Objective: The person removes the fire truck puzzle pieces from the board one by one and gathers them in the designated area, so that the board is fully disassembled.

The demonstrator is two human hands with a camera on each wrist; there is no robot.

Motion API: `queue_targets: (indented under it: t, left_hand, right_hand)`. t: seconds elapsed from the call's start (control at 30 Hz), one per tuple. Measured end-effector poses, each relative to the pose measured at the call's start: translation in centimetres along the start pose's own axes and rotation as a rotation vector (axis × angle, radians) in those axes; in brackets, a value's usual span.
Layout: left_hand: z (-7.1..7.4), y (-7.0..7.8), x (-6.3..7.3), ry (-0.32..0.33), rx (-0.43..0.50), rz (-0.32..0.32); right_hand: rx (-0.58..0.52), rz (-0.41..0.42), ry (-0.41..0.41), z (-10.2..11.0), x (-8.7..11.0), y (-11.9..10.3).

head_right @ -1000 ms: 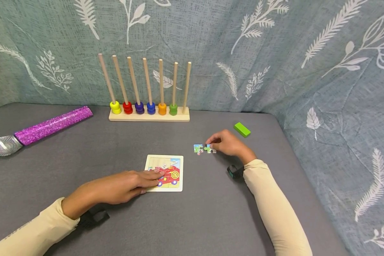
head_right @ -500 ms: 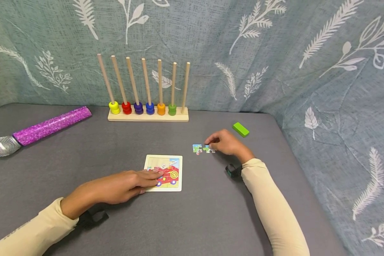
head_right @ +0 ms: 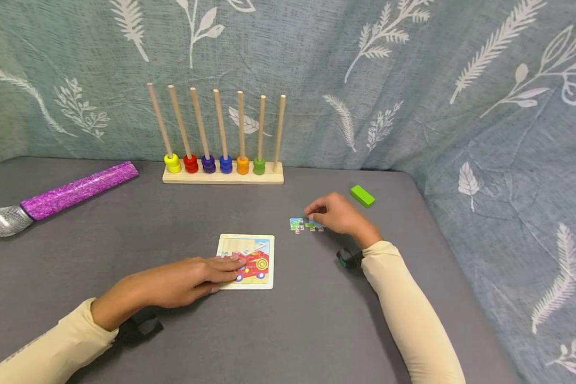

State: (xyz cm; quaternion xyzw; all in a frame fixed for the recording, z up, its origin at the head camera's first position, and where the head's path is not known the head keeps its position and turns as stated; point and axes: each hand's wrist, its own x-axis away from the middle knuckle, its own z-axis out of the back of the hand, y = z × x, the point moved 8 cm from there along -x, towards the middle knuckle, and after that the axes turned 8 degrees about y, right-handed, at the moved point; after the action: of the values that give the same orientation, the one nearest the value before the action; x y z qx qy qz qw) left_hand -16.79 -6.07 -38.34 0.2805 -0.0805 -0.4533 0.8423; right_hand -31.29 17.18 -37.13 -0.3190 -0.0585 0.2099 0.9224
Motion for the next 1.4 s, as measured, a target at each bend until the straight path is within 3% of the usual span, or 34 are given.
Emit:
queue_targets:
  t: [0.23,0.73,1.03,1.4]
  left_hand:
    - [0.2,0.0,0.0,0.007,0.005,0.0]
    - [0.0,-0.1,-0.1,-0.011,0.026,0.024]
    - [-0.2,-0.2,-0.1,-0.027,0.03,0.047]
    - [-0.3,-0.3,-0.3,-0.026,0.043,0.059]
  right_hand:
    - [-0.054,0.031,0.028,-0.2,-0.3,-1.5]
    - [-0.142,0.11,-0.075,-3.0,-0.4,-4.7]
    - [-0.103,0.178,-0.09,-3.8,-0.4,-5.7]
    - [-0.148,0.22,-0.175,-5.5,0.2,-6.9]
